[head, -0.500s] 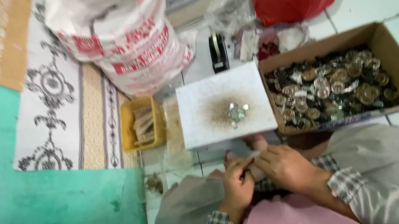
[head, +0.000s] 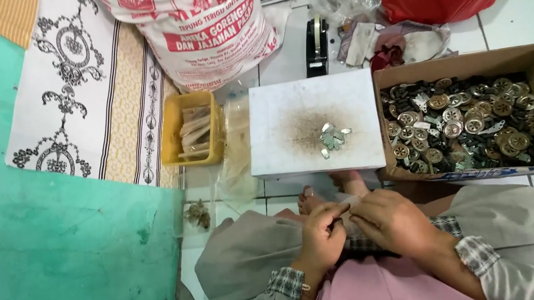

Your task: The person sits on the floor and packs small metal buttons into a clear plastic bag. They pick buttons from a white surface and a cardboard box, place them into the bag, and then seal it. The person also moves a stapler and places the sealed bag into a yellow container.

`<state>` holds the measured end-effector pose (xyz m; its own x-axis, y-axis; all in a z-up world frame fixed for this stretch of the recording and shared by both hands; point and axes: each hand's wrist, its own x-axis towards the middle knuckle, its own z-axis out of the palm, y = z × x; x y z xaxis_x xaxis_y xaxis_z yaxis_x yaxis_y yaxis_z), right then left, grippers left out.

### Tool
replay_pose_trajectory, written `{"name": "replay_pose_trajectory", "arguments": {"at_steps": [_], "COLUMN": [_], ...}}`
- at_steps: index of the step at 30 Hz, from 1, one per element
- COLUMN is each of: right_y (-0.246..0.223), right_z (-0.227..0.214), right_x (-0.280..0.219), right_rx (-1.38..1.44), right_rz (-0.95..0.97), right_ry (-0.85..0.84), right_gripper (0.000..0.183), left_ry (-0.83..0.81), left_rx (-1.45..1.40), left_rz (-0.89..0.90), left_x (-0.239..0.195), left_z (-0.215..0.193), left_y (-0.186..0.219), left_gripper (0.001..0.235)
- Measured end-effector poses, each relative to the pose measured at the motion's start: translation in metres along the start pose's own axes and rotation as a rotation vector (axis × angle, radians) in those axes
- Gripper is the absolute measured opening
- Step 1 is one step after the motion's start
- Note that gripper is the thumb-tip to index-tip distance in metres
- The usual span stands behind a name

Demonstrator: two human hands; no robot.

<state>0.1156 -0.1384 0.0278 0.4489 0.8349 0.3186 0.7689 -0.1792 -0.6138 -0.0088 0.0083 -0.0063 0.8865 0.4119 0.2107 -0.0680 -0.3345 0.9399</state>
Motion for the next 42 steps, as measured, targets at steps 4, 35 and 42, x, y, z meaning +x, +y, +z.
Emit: {"name": "replay_pose_trajectory", "arguments": {"at_steps": [4,35,42], "right_y": [0.031,0.162,0.177], "right_z": [0.013,0.085,0.091], "right_x": [-0.002,0.107,0.097], "right_rx": [0.187,-0.337,-0.245], "right_rz": [0.224,0.582,0.594], "right_ry": [0.105,-0.161,-0.120], "right_gripper": [0.012,0.024,0.015], "left_ry": [0.017,0.056,0.065], "left_rx": [-0.009,-0.043,-0.002], "left_rz": [-0.022,0.015,0.079], "left_x": [0.001,0.021,0.020], "left_z": [0.003,-0.015,-0.017], "left_y": [-0.021,-0.076,-0.075], "left_gripper": [0.034,0.038,0.038]}}
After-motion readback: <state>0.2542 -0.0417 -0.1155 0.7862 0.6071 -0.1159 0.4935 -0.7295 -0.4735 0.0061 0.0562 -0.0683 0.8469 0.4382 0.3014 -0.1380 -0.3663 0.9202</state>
